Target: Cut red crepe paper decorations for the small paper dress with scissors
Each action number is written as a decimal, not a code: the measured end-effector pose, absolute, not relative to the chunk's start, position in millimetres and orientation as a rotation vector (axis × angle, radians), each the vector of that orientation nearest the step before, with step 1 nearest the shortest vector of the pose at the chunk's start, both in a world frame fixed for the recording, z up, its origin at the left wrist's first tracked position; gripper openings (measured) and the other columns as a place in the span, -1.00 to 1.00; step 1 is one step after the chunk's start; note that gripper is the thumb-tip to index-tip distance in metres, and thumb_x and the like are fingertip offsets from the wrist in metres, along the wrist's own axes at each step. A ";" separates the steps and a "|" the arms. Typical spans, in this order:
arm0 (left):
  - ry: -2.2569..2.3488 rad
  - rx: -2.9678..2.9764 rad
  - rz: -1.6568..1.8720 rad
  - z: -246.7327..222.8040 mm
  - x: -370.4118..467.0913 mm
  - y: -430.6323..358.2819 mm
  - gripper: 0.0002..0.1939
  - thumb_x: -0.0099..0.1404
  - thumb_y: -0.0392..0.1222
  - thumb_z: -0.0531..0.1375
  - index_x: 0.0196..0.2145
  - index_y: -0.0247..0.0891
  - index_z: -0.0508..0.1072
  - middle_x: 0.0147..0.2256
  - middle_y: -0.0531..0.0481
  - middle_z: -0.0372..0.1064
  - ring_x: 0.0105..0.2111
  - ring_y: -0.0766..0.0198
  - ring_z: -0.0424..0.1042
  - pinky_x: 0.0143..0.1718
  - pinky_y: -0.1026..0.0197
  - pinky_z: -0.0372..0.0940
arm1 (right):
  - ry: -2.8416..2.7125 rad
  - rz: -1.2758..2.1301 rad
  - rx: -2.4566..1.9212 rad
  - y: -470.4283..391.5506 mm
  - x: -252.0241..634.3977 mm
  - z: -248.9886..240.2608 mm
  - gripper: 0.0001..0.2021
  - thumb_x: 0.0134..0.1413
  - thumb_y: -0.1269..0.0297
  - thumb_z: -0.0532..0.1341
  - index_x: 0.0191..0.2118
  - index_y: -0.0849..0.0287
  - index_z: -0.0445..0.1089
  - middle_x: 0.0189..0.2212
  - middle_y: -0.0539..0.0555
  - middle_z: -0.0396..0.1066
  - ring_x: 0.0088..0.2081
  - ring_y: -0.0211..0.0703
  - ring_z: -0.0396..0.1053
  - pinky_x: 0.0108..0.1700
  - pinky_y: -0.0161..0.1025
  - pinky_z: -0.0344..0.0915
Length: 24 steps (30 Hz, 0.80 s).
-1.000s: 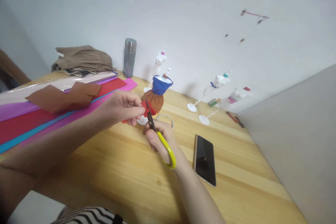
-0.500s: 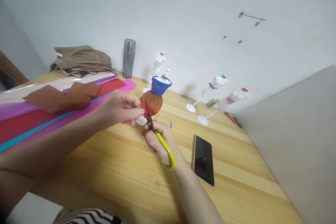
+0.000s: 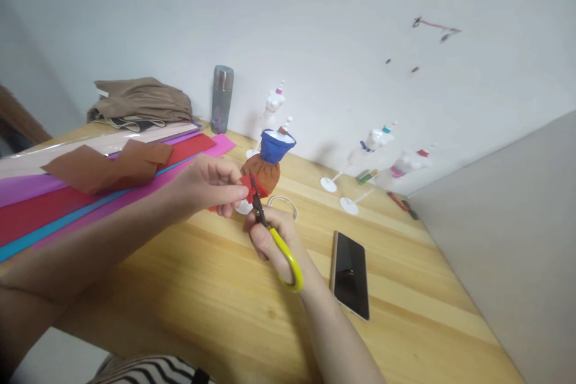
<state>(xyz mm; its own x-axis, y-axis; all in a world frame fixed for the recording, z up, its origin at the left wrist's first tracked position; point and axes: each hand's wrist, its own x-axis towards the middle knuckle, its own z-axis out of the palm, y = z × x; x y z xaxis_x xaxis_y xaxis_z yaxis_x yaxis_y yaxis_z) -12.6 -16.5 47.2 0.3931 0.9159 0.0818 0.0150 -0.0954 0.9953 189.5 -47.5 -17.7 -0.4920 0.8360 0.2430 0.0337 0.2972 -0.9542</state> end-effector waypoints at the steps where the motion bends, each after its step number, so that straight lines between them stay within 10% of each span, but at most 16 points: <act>1: 0.878 1.463 0.955 46.9 -12.3 -16.6 -0.78 0.14 -0.31 0.29 -0.62 -0.30 0.40 -0.74 0.11 0.33 -0.73 0.48 0.29 -0.69 0.47 0.11 | -1.770 1.275 -0.786 -47.5 189.3 -17.9 -0.49 0.30 -0.26 0.19 -0.32 0.15 0.38 -0.66 -0.11 0.17 -0.67 -0.31 0.07 -0.56 -0.26 -0.02; 24: 0.779 1.504 0.987 37.0 -11.5 -13.2 -0.79 0.14 -0.27 0.31 -0.59 -0.30 0.41 -0.71 0.11 0.36 -0.71 0.47 0.32 -0.65 0.46 0.17 | -1.758 1.305 -0.722 -48.3 188.4 -16.3 -0.51 0.33 -0.23 0.19 -0.34 0.14 0.38 -0.67 -0.13 0.14 -0.66 -0.31 0.03 -0.57 -0.25 -0.07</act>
